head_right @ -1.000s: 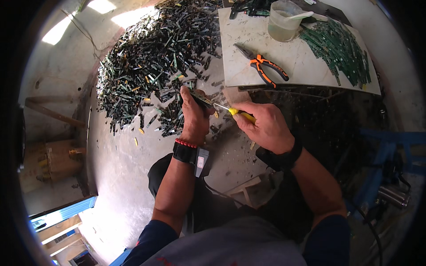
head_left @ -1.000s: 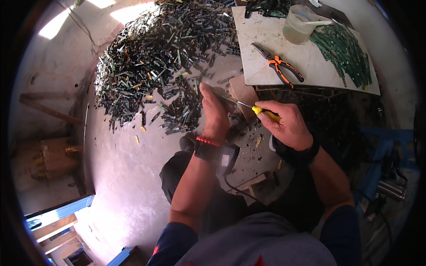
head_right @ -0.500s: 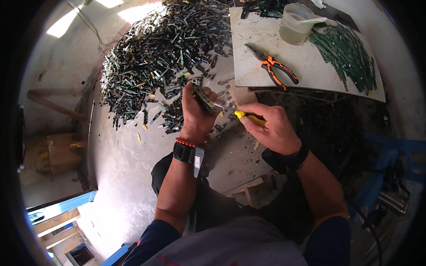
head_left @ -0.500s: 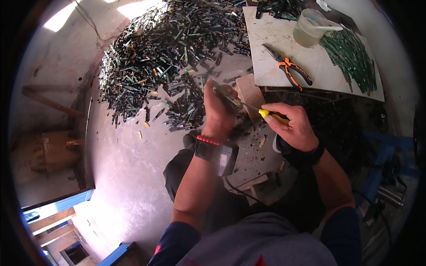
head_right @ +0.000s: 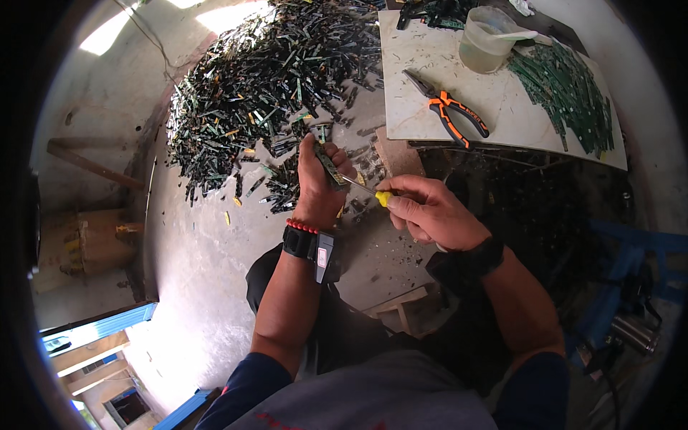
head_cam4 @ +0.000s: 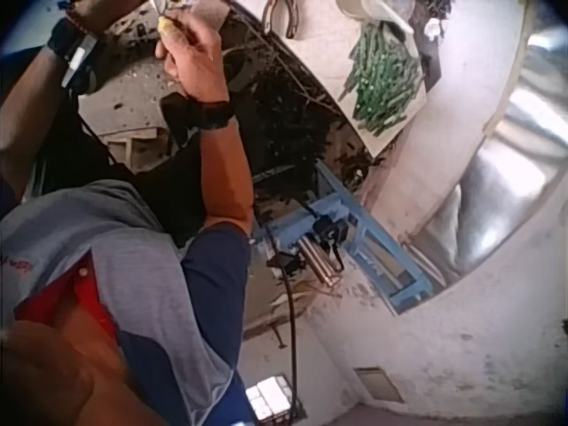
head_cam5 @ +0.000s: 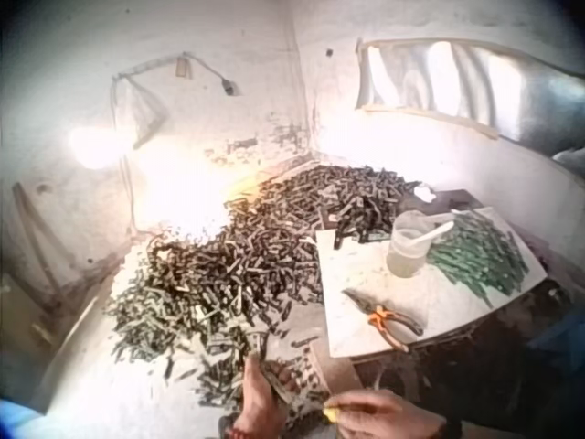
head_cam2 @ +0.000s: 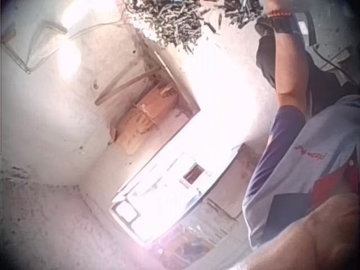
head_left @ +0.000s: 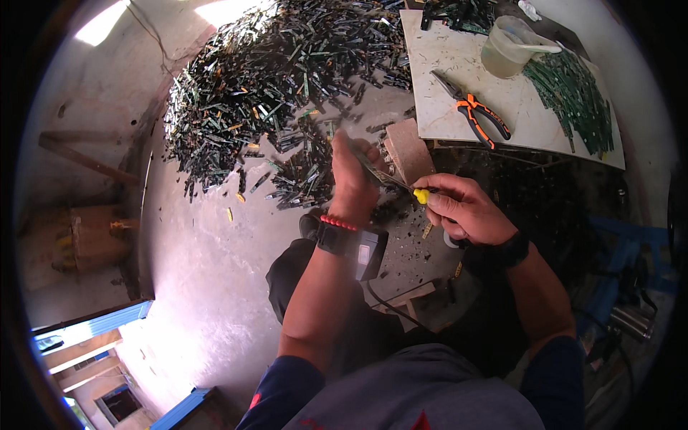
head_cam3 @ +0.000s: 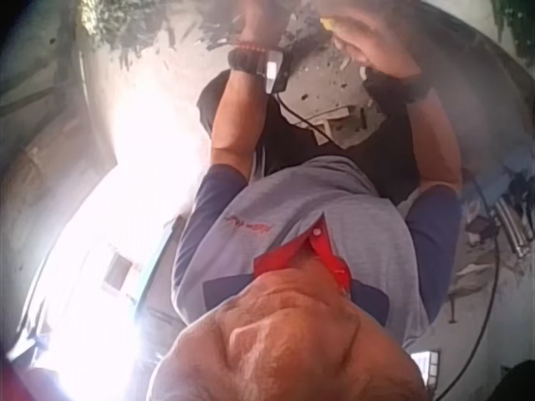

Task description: The person disassembles small green circuit boards using pliers and a screwdriver. They remove components from the boards and place them on a nearby surface. The person works methodically, handling each board individually.

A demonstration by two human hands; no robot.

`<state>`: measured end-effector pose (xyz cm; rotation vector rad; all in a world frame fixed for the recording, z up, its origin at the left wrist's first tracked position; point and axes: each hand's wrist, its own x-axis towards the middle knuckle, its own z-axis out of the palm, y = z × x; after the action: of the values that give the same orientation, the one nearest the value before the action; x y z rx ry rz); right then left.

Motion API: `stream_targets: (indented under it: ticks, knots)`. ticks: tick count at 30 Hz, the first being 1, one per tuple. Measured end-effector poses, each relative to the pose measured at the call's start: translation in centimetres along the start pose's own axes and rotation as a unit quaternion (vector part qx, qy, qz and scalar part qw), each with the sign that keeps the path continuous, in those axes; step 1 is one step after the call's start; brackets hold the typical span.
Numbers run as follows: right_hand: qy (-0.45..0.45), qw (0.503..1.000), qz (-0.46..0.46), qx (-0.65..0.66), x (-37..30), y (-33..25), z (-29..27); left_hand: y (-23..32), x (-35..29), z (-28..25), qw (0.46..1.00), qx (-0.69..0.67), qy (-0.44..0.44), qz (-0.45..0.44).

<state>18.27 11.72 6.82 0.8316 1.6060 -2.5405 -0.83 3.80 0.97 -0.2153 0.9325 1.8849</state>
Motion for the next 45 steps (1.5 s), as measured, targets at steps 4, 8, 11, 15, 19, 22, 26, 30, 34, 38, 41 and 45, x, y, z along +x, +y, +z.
stream_targets:
  ticks: [4,8,11,15,19,22,26,30,34,38,41,45]
  knots:
    - [-0.026,0.986,0.04,0.157,0.2,1.2,-0.2,0.0,-0.1,0.7,1.0,-0.005,0.003,-0.02]
    - [0.109,0.896,-0.29,-0.317,1.2,2.9,1.0,-0.3,0.7,-0.6,1.0,0.001,0.01,-0.016]
    - [0.201,0.807,-0.324,-0.452,0.5,3.8,2.4,-0.4,0.8,-0.3,0.999,0.049,0.018,0.003]
    - [0.24,0.709,-0.309,-0.587,-0.3,4.1,3.2,-0.1,0.6,0.8,0.997,0.059,0.044,0.016]
    - [0.207,0.847,-0.283,-0.4,0.6,4.1,3.0,0.0,0.8,0.7,0.998,0.035,0.049,0.008]
    - [0.088,0.993,-0.063,0.04,0.9,2.7,2.5,-0.2,0.7,0.7,0.998,0.033,0.058,0.002]
    - [0.053,0.978,0.042,0.195,0.8,2.6,2.1,0.0,0.7,0.5,0.998,0.038,0.058,0.003]
    - [0.009,0.951,0.09,0.295,0.5,2.2,1.7,0.5,0.1,1.0,0.997,0.045,0.055,0.021]
    - [0.121,0.919,-0.269,-0.26,1.5,3.6,1.9,0.2,0.1,0.5,0.996,0.052,0.058,0.031]
    - [0.214,0.745,-0.331,-0.538,0.5,3.9,2.9,0.2,-0.2,0.8,0.993,0.077,0.075,0.053]
    - [0.227,0.699,-0.334,-0.59,0.3,4.0,3.2,0.4,-0.1,1.2,0.99,0.09,0.079,0.068]
    - [0.105,0.988,-0.105,-0.039,0.7,3.1,3.5,0.5,-0.1,1.1,0.993,0.056,0.107,0.011]
